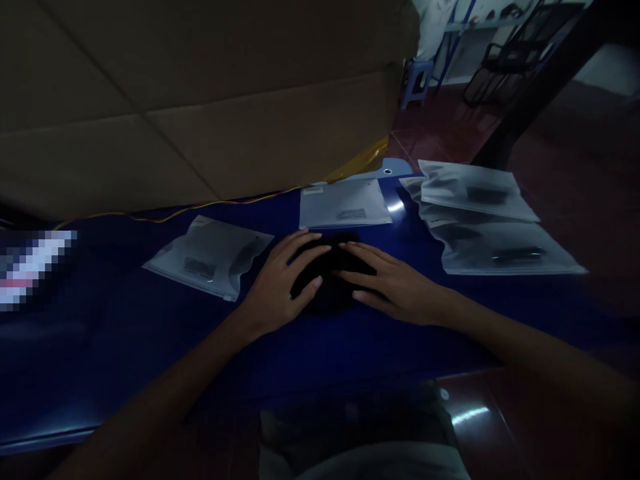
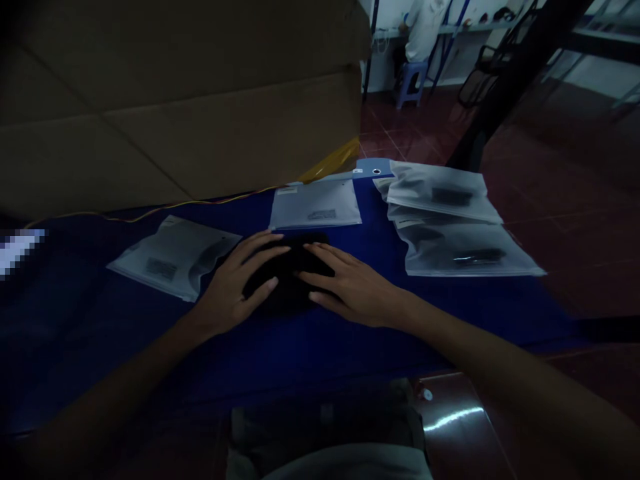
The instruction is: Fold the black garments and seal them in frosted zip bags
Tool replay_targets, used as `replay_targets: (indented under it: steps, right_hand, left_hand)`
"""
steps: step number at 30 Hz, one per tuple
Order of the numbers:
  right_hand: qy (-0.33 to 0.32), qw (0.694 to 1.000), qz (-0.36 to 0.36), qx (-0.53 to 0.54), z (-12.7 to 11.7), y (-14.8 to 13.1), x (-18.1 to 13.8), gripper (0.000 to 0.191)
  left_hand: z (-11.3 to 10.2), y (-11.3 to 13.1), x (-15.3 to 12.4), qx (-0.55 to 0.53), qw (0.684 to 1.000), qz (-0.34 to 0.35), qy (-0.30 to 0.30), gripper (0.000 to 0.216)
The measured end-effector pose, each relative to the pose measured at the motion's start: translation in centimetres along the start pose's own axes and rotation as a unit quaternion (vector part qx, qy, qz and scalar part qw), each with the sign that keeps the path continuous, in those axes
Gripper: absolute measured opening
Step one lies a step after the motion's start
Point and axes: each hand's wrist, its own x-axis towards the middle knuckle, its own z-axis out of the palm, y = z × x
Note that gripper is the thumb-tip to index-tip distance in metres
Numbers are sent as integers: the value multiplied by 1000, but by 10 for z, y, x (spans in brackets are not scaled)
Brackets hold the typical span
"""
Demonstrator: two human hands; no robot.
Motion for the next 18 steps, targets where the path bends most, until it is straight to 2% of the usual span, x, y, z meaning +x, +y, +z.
replay_targets:
  steps: [3, 7, 18]
  right_hand:
    - [14, 1000, 7, 22, -4, 5, -1, 43]
    - [20, 999, 19, 34, -7, 9, -2, 41]
    - [25, 1000, -6, 7, -5, 13, -2, 44]
  left_hand:
    - [0, -4, -1, 15, 996, 57, -60, 40]
    - [1, -11, -2, 21, 987, 68, -145, 50]
    - [-1, -14, -2, 26, 984, 72, -163, 55]
